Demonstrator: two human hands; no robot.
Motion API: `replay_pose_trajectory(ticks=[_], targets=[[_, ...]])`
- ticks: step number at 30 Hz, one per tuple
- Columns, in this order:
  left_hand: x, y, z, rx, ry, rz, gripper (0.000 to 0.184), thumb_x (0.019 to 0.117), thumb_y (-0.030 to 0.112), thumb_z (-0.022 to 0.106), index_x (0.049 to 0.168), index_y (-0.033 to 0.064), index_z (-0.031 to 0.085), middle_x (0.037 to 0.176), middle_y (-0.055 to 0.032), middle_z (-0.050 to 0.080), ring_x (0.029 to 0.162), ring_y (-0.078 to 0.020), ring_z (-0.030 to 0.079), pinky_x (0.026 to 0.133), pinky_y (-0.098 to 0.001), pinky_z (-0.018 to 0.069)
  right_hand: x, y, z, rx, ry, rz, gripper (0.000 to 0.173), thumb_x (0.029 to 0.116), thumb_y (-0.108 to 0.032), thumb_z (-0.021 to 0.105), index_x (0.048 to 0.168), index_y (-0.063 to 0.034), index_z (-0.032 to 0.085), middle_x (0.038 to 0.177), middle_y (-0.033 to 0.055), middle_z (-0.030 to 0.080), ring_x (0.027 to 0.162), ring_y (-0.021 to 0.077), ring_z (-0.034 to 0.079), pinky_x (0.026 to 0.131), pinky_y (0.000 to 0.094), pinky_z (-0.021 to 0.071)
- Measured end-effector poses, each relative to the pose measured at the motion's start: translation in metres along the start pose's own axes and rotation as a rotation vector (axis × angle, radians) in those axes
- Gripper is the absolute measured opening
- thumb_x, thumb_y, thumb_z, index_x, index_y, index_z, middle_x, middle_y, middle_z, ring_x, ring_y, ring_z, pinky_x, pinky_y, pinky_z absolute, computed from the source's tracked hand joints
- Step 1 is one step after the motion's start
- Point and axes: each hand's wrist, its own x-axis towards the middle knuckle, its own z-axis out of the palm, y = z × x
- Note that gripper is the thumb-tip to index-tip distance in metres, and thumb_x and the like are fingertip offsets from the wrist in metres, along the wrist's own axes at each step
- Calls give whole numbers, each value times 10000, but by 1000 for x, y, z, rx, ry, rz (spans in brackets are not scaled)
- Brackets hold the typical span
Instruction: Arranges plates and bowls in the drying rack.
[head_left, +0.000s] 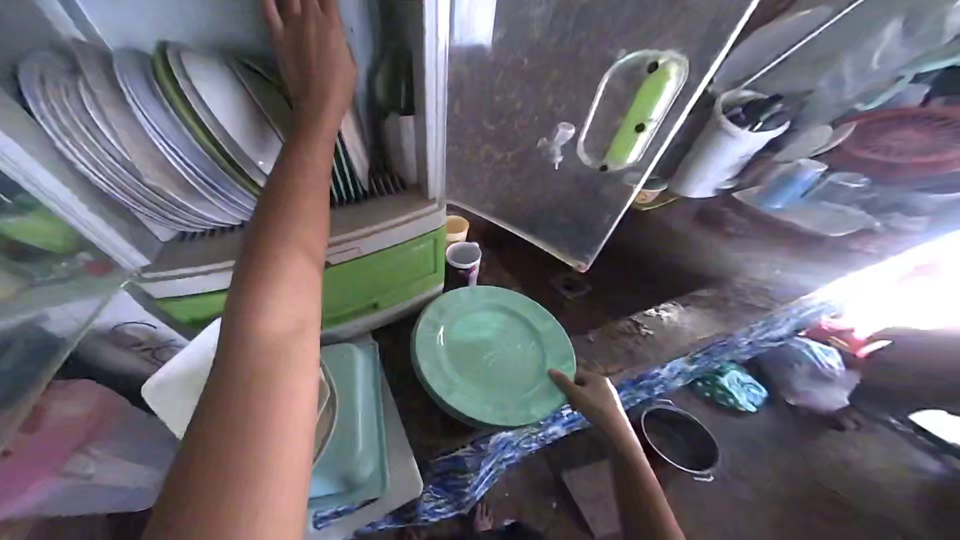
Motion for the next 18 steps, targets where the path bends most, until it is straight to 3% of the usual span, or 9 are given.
replay_pose_trajectory(ticks=[3, 5, 8, 11, 12, 14, 16, 17, 18], targets=[[-16, 7, -3, -89, 28, -33, 504, 982, 170, 543, 1443, -34, 513, 1471, -263, 509, 1429, -437, 399, 1176, -652, 207, -18, -7, 5, 320, 29, 31, 276, 1027, -216, 625, 1066, 55, 660, 807, 89, 651, 643, 105, 587, 625, 306, 513], [-41, 12, -11, -205, 106, -98, 535, 983, 211, 548, 1466, -12, 493, 1517, -261, 460, 1448, -436, 370, 1156, -664, 213, -35, -20, 4, 624, 63, 62, 181, 1040, -137, 560, 1100, 24, 616, 767, 28, 662, 600, 38, 620, 546, 208, 526], [-112, 18, -28, -416, 161, -181, 476, 989, 242, 566, 1390, -15, 543, 1462, -266, 494, 1374, -420, 447, 1077, -608, 354, -60, -46, -13, 830, 100, 42, 123, 1038, -94, 467, 1071, -41, 573, 738, -26, 666, 607, 42, 658, 552, 218, 571], [-234, 33, -30, -804, -157, -82, 465, 1026, 235, 580, 1397, -31, 492, 1421, -230, 531, 1332, -330, 511, 1089, -487, 444, -80, -67, -28, 853, 164, -86, 172, 1013, -58, 432, 966, -75, 596, 691, -60, 692, 571, 35, 673, 521, 219, 586], [-279, 42, -21, -959, -345, 21, 518, 989, 254, 635, 1399, -37, 510, 1429, -216, 535, 1342, -312, 511, 1109, -465, 443, -84, -71, -31, 874, 191, -123, 197, 997, -35, 434, 923, -87, 608, 671, -63, 697, 548, 31, 667, 503, 214, 580], [-354, 72, -4, -1120, -677, 259, 757, 854, 311, 797, 1445, -61, 505, 1504, -231, 500, 1427, -353, 447, 1191, -505, 347, -88, -77, -32, 902, 225, -164, 236, 967, 0, 443, 863, -107, 626, 641, -68, 696, 511, 15, 645, 471, 190, 554], [-401, 98, 13, -1022, -880, 325, 842, 828, 270, 836, 1515, -25, 448, 1579, -229, 419, 1477, -385, 383, 1203, -566, 282, -94, -84, -30, 910, 236, -171, 276, 956, 24, 438, 815, -120, 627, 595, -77, 673, 454, -2, 600, 422, 167, 509], [-417, 105, 23, -965, -803, 272, 746, 818, 176, 835, 1470, -10, 523, 1529, -211, 494, 1414, -378, 477, 1163, -553, 359, -97, -89, -28, 909, 234, -162, 290, 956, 24, 433, 793, -125, 621, 562, -79, 651, 420, -8, 564, 394, 160, 477], [-428, 108, 31, -913, -618, 219, 621, 757, 46, 832, 1345, -20, 643, 1391, -202, 623, 1265, -375, 615, 1060, -531, 482, -102, -93, -26, 906, 215, -157, 287, 965, 18, 425, 796, -125, 608, 546, -79, 636, 402, -7, 547, 380, 160, 464]])
